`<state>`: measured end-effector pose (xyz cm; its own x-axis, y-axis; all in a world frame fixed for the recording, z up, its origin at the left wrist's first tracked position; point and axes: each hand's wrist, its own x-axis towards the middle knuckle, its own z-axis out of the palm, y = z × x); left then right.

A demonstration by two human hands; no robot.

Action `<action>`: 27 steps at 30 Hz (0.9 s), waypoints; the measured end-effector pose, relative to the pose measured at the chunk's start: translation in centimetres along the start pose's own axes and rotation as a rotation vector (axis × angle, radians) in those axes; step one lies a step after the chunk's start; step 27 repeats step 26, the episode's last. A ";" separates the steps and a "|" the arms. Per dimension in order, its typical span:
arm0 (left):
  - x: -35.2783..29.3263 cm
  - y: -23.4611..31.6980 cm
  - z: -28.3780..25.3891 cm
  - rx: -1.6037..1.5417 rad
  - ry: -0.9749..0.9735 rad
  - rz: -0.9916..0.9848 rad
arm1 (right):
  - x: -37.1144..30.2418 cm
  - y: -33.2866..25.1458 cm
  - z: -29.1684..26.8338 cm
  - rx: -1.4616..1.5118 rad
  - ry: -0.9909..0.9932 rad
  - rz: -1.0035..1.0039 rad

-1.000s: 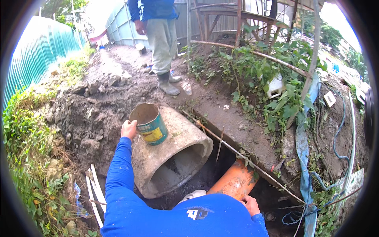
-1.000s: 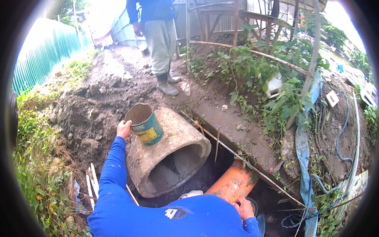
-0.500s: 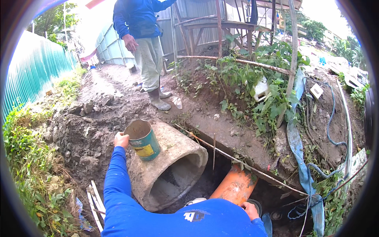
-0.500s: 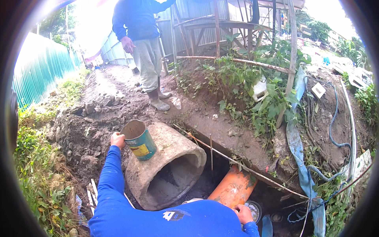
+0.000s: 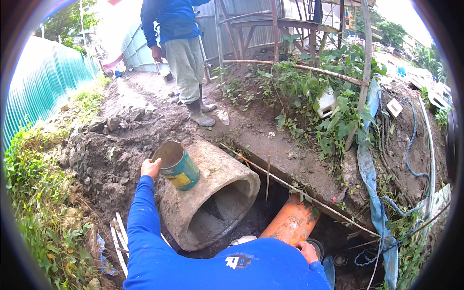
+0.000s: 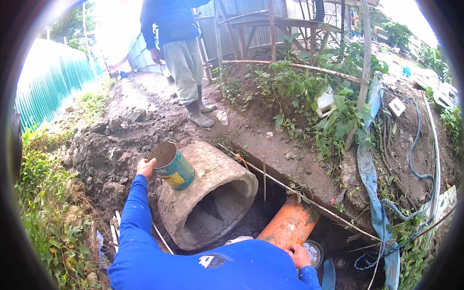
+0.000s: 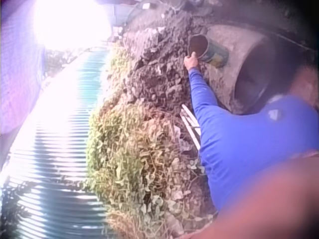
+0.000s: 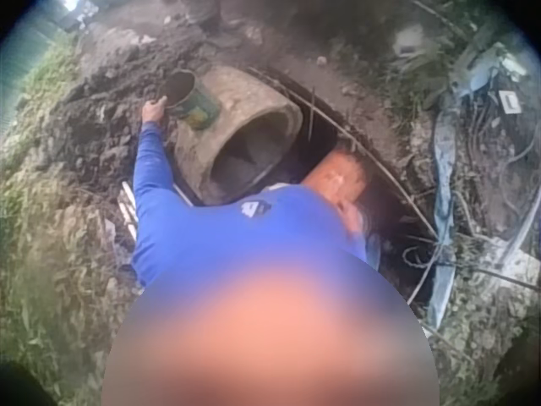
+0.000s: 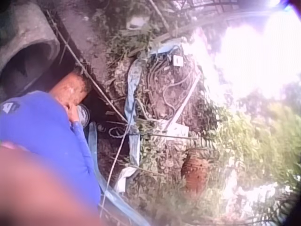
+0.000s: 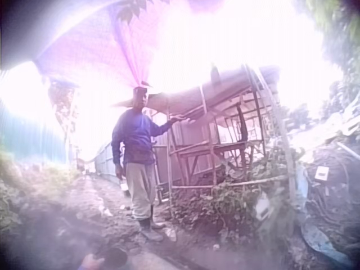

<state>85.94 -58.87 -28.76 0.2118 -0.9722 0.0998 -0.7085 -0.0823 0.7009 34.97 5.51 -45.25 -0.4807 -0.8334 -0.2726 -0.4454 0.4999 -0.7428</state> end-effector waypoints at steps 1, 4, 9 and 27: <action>-0.9 0.5 0.4 0.014 0.035 0.023 | -0.2 0.3 -0.1 0.004 0.004 0.004; -3.2 3.2 0.5 0.054 0.153 0.098 | -0.8 0.9 -0.2 -0.017 0.021 0.009; -3.9 7.9 -0.3 0.059 0.368 0.256 | -1.5 0.6 -0.5 -0.002 0.014 0.032; -31.5 38.8 -4.3 -0.282 -0.076 2.036 | -1.9 3.1 0.9 0.051 0.028 0.017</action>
